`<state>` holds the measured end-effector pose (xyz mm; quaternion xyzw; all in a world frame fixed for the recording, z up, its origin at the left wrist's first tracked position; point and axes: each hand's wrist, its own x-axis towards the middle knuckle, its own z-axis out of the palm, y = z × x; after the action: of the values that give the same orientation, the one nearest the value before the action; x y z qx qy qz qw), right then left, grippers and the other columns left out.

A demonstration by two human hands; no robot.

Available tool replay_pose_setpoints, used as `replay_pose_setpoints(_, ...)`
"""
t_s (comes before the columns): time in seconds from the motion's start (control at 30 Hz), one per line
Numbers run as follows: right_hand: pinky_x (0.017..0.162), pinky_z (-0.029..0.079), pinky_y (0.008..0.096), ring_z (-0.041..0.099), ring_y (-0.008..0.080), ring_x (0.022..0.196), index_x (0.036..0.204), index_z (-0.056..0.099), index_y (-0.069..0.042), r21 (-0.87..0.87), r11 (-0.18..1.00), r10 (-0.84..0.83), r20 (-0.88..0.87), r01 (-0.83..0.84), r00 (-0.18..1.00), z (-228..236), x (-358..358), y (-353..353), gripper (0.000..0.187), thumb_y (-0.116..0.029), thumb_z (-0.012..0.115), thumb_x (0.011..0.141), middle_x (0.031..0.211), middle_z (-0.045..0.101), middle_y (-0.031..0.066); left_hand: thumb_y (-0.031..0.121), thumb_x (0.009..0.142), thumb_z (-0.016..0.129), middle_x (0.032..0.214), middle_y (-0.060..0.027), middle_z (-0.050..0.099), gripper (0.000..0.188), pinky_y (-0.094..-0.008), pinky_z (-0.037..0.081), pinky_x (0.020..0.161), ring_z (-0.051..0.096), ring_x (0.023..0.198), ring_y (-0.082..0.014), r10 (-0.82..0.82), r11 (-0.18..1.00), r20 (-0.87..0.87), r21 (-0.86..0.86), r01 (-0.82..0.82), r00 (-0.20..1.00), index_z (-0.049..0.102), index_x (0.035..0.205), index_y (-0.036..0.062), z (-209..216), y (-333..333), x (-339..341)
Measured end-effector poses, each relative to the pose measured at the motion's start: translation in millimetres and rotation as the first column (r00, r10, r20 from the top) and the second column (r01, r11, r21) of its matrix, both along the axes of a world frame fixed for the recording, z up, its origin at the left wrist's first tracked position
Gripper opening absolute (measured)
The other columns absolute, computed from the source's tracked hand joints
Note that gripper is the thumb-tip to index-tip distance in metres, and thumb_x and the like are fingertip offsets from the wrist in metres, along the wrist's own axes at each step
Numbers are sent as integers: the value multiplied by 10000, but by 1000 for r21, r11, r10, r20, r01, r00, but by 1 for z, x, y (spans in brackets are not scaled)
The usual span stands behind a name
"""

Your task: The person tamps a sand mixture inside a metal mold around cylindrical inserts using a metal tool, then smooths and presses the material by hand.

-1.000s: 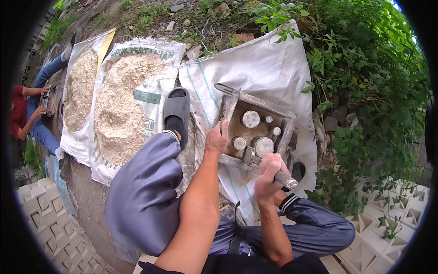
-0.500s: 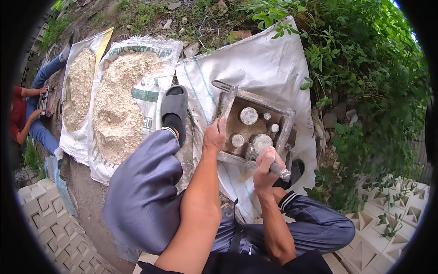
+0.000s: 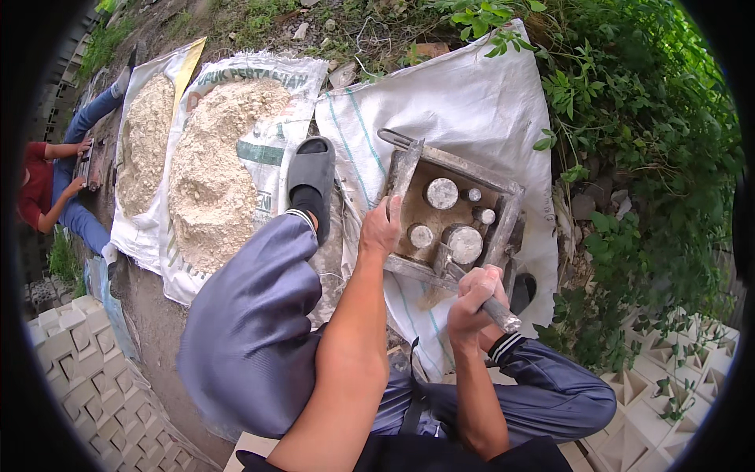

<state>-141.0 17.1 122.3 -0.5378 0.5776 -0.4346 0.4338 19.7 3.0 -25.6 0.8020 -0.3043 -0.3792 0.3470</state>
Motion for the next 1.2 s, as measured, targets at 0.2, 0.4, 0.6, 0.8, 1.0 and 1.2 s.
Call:
replay_pose_setpoints(0.2,601,360,319,407,165,584,568,459,-19,-68,997,38,-116,-46,992,18,8,-18,390,-83,420,951,505,487,45,476,990,355,935,-303,629,536,-490,437,820,572,953,-496,6,1000,8,14,-7,1000,620,1077,18,0,6,7)
replay_pose_setpoints(0.4,651,360,334,408,194,613,563,454,-22,-242,964,68,-176,-110,982,-24,4,-9,344,-51,440,906,509,497,52,478,990,353,988,-321,618,562,-483,433,845,560,992,-497,-18,1000,-18,0,18,1000,614,1093,-10,3,-1,0)
replay_pose_setpoints(0.6,634,364,339,409,175,614,533,448,-37,-63,986,-152,29,153,988,-2,3,-2,399,-69,418,929,463,465,35,484,989,352,953,-318,621,553,-516,428,824,561,961,-506,13,999,46,-38,-11,999,615,1064,3,1,3,-1)
replay_pose_setpoints(0.8,658,368,328,407,171,609,551,445,-36,-72,996,-59,-102,51,993,4,12,-18,401,-99,410,945,508,486,44,493,990,353,917,-314,623,542,-540,432,792,561,921,-517,11,1000,56,-4,-11,998,623,1014,23,-9,2,6)
replay_pose_setpoints(1.0,430,276,254,354,93,464,610,378,-66,-469,880,-35,-235,-82,971,-34,7,-18,391,-144,410,992,540,397,-5,475,993,344,922,-310,620,551,-487,432,800,566,936,-497,-18,1000,4,10,18,1000,613,1057,-2,2,-5,0)
replay_pose_setpoints(1.2,526,357,292,399,137,525,556,411,-35,-44,988,-144,73,148,987,8,15,-8,424,-113,408,973,492,448,27,474,994,350,877,-311,610,545,-503,422,767,559,909,-507,7,1000,33,-7,-7,999,601,1009,-9,-6,8,4)
